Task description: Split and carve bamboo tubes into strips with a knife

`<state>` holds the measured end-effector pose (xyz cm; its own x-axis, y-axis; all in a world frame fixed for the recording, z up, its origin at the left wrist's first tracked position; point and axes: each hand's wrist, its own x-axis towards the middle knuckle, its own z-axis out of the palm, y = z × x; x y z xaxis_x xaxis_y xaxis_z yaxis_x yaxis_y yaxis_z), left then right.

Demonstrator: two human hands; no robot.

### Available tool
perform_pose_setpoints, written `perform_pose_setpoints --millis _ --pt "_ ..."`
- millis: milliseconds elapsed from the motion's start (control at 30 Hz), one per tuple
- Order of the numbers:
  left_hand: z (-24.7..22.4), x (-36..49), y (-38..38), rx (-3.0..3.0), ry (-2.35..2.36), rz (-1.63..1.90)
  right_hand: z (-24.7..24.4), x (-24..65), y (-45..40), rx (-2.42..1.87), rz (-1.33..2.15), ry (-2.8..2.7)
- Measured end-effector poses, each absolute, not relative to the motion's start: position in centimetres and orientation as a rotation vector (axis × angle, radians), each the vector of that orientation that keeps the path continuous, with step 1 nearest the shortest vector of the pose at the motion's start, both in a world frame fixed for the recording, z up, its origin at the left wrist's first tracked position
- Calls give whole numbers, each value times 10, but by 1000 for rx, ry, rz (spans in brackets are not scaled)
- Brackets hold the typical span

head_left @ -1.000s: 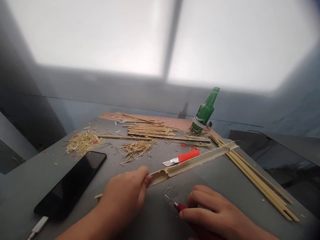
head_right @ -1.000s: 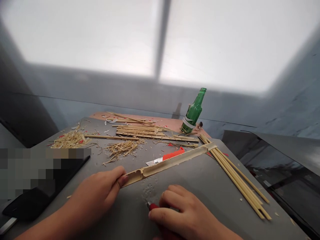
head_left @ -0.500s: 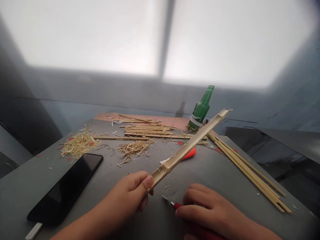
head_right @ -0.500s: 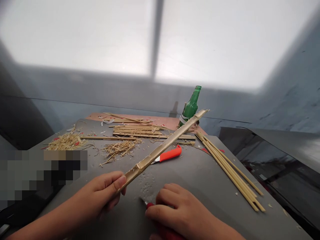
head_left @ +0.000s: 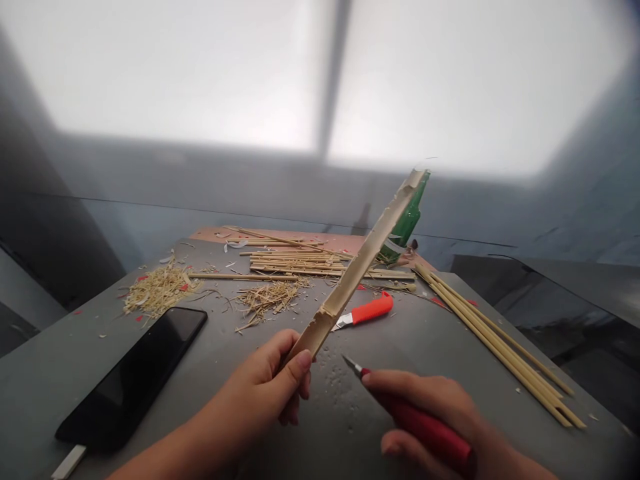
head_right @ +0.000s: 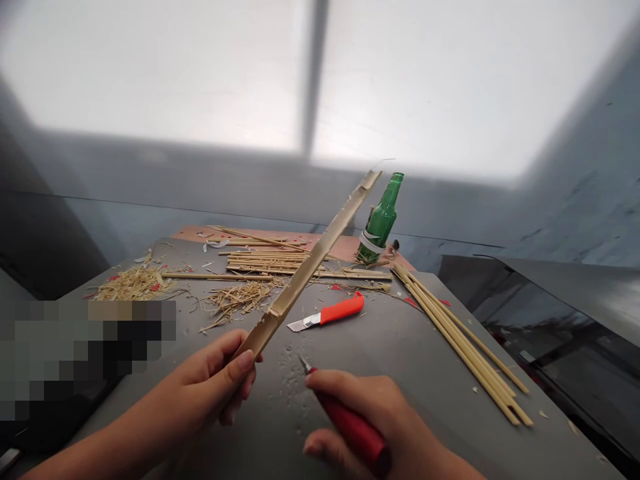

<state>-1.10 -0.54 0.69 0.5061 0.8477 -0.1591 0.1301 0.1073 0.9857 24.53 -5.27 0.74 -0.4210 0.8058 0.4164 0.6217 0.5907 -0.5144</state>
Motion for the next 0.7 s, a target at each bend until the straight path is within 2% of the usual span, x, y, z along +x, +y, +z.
perform_pose_setpoints --millis 67,167,267,367,467,700 --pt "4 -11 -6 1386 934 683 1 249 -55 -1242 435 -1975" --pt "-2 -8 -8 1361 949 708 -1 247 -56 -1237 899 -1765" --pt "-6 -3 -12 1320 947 705 -2 236 -51 -860 1441 -1507" --pt "-8 0 -16 1312 931 707 -6 226 -44 -591 1699 -1248" --pt "-12 1 -17 1316 934 726 -12 222 -41 -618 1751 -1127" --pt "-22 7 -20 1226 967 708 -28 225 -46 -962 1509 -1223"
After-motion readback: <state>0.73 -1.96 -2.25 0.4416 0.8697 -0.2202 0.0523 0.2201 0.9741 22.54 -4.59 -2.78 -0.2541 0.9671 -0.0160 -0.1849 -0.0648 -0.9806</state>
